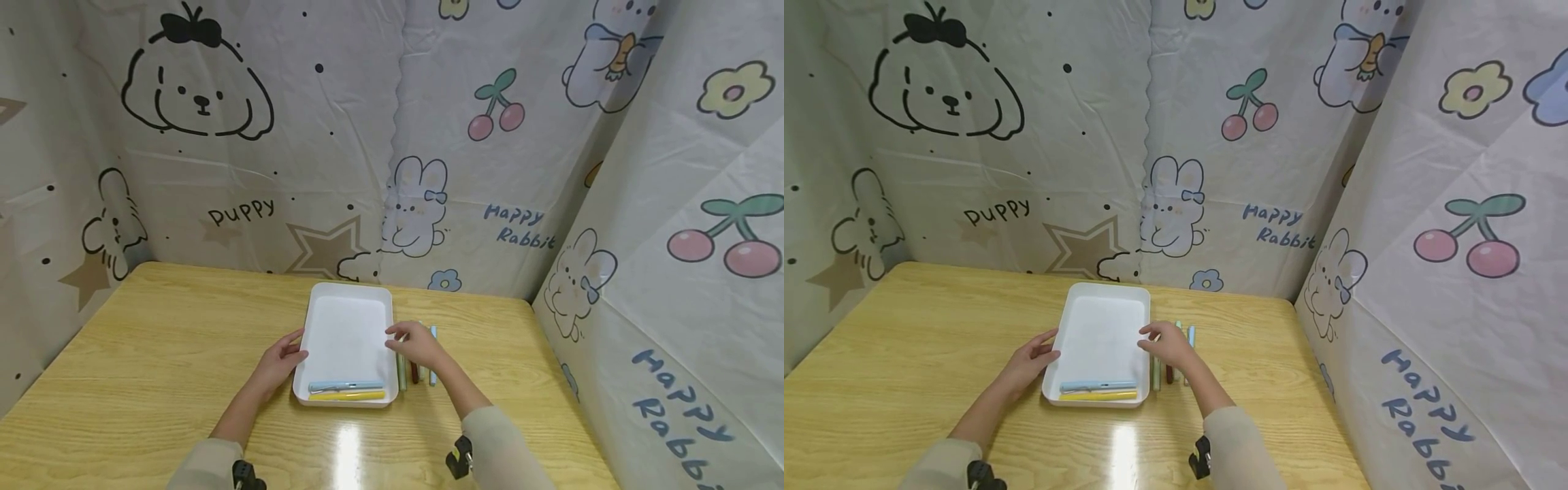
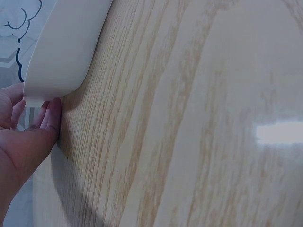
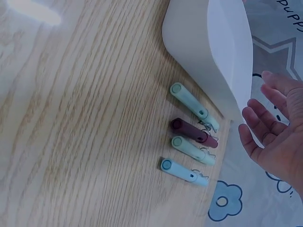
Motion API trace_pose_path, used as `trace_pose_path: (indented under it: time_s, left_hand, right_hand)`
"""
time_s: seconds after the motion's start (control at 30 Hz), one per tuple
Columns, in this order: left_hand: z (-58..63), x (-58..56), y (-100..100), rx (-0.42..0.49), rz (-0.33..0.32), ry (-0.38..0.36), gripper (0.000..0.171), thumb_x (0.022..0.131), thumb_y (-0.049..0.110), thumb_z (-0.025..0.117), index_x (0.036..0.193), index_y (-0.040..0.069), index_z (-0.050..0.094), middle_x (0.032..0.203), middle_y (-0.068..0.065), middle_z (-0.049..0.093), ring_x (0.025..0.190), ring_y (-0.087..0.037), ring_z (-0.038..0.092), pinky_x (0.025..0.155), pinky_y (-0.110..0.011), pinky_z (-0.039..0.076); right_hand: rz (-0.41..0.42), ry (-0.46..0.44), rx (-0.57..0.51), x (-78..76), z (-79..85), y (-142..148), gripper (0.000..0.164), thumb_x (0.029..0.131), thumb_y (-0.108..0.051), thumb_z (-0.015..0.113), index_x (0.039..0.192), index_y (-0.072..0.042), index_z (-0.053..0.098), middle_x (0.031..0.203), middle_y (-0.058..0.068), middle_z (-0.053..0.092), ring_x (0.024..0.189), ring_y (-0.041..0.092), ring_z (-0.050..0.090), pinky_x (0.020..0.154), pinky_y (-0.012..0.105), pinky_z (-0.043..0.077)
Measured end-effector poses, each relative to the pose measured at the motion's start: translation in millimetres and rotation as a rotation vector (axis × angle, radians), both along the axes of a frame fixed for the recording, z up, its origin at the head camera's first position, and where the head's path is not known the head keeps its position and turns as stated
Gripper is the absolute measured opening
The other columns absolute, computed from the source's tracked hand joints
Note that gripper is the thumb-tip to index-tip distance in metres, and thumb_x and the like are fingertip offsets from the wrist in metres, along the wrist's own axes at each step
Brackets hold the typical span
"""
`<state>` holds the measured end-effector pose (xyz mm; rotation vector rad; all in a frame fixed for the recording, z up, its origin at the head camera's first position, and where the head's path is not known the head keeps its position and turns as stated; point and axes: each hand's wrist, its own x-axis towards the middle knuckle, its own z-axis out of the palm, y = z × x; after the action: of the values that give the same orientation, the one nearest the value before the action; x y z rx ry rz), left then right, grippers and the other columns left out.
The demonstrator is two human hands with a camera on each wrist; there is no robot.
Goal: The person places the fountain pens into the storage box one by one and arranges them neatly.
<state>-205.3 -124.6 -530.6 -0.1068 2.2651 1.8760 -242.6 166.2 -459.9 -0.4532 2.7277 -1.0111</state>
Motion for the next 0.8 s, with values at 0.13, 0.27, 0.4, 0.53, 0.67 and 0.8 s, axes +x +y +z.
trace_pose_path:
  time_s: [0.13, 0.27, 0.4, 0.53, 0.67, 0.8]
  left_hand:
    - [-0.6, 0.4, -0.4, 0.008, -0.001, 0.006, 0.054, 0.095, 0.013, 0.053, 0.145, 0.01, 0.034, 0.133, -0.026, 0.045, 0.123, -0.034, 0.045, 0.1, -0.04, 0.043]
    - [-1.2, -0.1, -0.6, 0.011, -0.002, 0.006, 0.054, 0.095, 0.013, 0.053, 0.145, 0.01, 0.033, 0.133, -0.026, 0.045, 0.123, -0.034, 0.045, 0.099, -0.039, 0.044]
    - [-2.2, -2.1, 0.0, 0.008, 0.0, 0.003, 0.054, 0.095, 0.015, 0.054, 0.145, 0.011, 0.034, 0.134, -0.026, 0.045, 0.123, -0.035, 0.045, 0.1, -0.041, 0.043]
    - [-1.8, -2.6, 0.6, 0.011, 0.002, -0.004, 0.054, 0.094, 0.014, 0.054, 0.145, 0.012, 0.034, 0.134, -0.026, 0.045, 0.124, -0.035, 0.045, 0.101, -0.042, 0.042]
    - [-0.9, -1.1, -0.1, 0.008, -0.003, 0.0, 0.054, 0.095, 0.013, 0.053, 0.145, 0.012, 0.033, 0.134, -0.026, 0.045, 0.124, -0.035, 0.045, 0.101, -0.042, 0.042]
    - [-0.8, 0.7, -0.7, 0.006, -0.009, 0.009, 0.054, 0.095, 0.013, 0.052, 0.145, 0.01, 0.032, 0.133, -0.027, 0.045, 0.123, -0.035, 0.045, 0.1, -0.042, 0.043]
  right_hand:
    - [-0.028, 0.012, -0.02, -0.5, -1.2, 5.6, 0.029, 0.088, -0.019, 0.064, 0.112, -0.003, 0.066, 0.095, 0.008, 0.063, 0.077, 0.015, 0.051, 0.063, 0.026, 0.045]
    - [-0.047, 0.027, -0.028, -1.3, -4.6, 11.6, 0.028, 0.087, -0.019, 0.065, 0.111, -0.004, 0.066, 0.091, 0.006, 0.062, 0.076, 0.015, 0.05, 0.063, 0.026, 0.044]
    - [-0.064, 0.029, -0.025, -2.4, -7.6, 16.6, 0.028, 0.088, -0.019, 0.064, 0.111, -0.004, 0.067, 0.09, 0.007, 0.062, 0.078, 0.016, 0.053, 0.064, 0.026, 0.045]
    - [-0.092, 0.031, -0.043, -1.9, -8.2, 20.0, 0.028, 0.088, -0.017, 0.064, 0.111, -0.001, 0.066, 0.095, 0.009, 0.063, 0.082, 0.017, 0.054, 0.066, 0.027, 0.047]
    - [-0.13, 0.037, -0.04, 0.2, -8.0, 23.5, 0.028, 0.088, -0.016, 0.063, 0.111, -0.001, 0.066, 0.097, 0.009, 0.064, 0.083, 0.017, 0.056, 0.064, 0.026, 0.047]
    - [-0.173, 0.023, -0.028, 1.2, -8.7, 27.4, 0.029, 0.088, -0.019, 0.063, 0.112, -0.003, 0.066, 0.095, 0.009, 0.064, 0.081, 0.018, 0.056, 0.06, 0.025, 0.045]
